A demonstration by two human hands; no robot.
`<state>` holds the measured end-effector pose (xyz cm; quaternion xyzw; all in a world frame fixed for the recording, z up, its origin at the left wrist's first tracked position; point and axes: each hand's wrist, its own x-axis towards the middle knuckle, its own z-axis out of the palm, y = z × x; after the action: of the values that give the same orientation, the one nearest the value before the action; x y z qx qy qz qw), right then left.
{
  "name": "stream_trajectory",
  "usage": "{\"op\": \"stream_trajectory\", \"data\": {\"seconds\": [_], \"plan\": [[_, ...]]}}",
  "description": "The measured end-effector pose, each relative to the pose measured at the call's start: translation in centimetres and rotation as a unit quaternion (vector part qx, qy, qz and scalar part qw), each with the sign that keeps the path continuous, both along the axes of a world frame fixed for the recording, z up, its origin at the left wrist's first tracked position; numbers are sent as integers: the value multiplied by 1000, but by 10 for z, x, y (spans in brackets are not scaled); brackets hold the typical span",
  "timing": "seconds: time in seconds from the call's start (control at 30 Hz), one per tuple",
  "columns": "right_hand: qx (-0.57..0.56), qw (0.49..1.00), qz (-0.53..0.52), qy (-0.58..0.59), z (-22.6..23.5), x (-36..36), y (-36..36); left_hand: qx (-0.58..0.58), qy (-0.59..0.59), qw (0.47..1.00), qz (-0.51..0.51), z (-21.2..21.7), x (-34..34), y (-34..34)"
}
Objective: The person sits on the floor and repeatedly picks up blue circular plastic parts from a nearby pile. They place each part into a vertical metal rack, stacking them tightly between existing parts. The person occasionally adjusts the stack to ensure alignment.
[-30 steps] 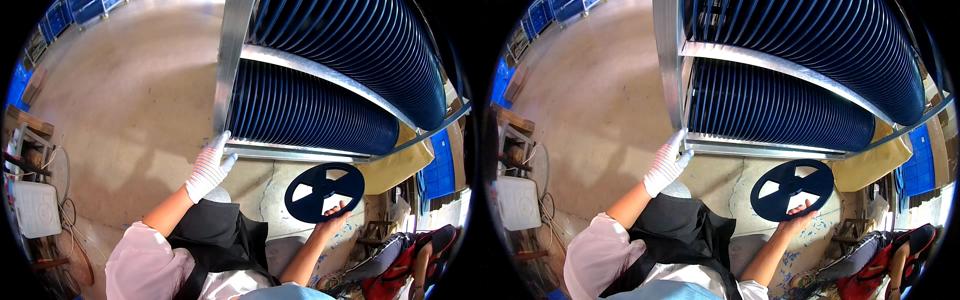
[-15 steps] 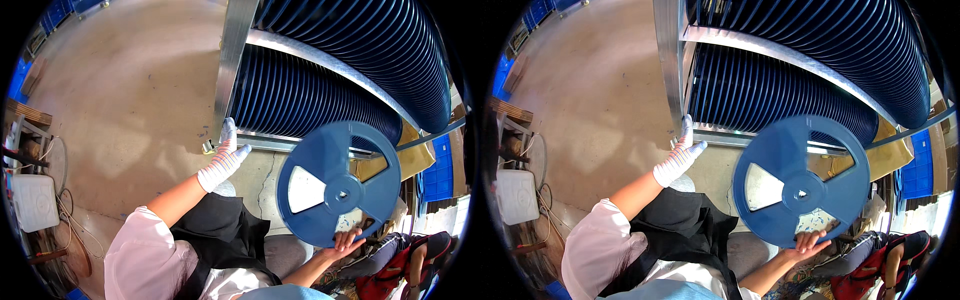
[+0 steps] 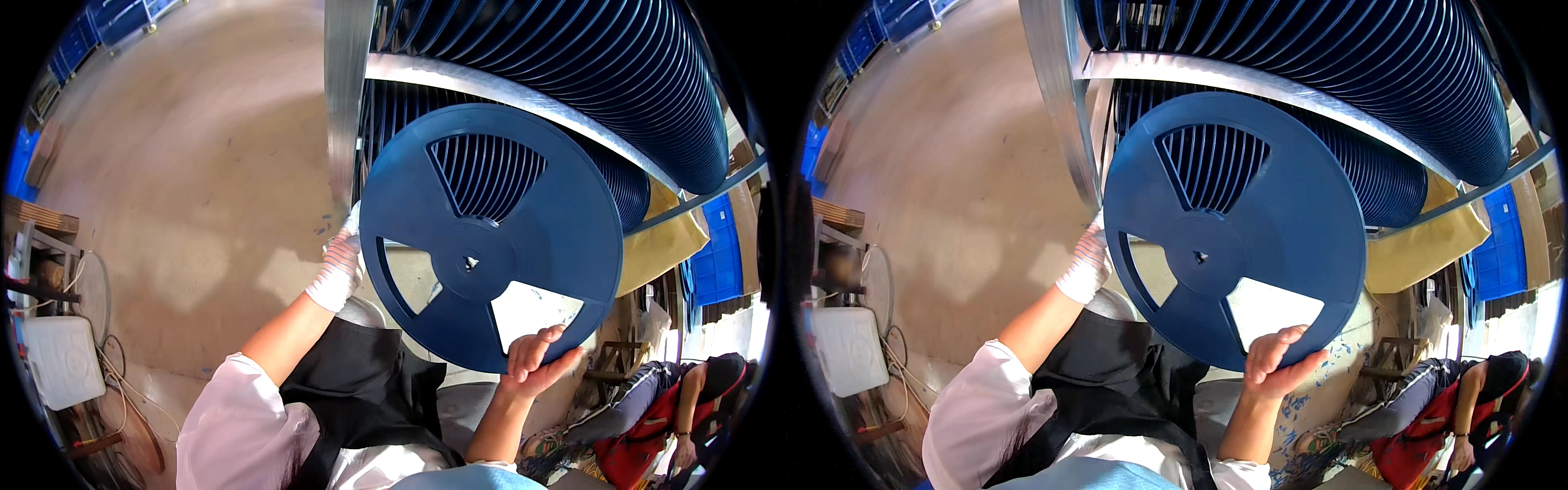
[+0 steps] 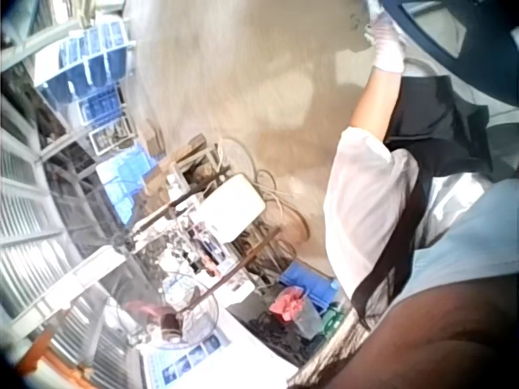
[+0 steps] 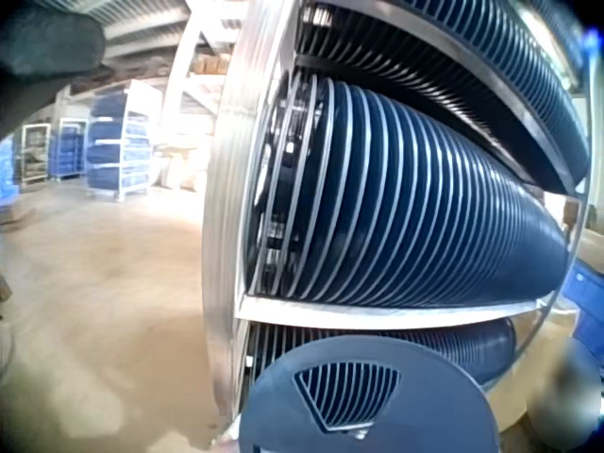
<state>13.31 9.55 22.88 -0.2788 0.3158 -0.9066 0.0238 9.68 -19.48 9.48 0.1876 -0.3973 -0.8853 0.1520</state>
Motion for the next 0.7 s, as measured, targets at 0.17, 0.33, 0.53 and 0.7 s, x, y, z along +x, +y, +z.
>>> {"op": "stream_trajectory", "data": {"seconds": [0.17, 0.33, 0.53, 0.7], "plan": [[137, 982, -111, -70, 4, 17, -28, 207, 24, 977, -34, 14, -5, -9], [184, 974, -101, -81, -9, 23, -38, 196, 62, 978, -45, -5, -4, -13], [189, 972, -122, -69, -7, 28, -36, 174, 17, 983, -55, 11, -9, -8], [136, 985, -108, 20, -4, 30, -36, 211, 38, 977, 9, 25, 1, -4]]}}
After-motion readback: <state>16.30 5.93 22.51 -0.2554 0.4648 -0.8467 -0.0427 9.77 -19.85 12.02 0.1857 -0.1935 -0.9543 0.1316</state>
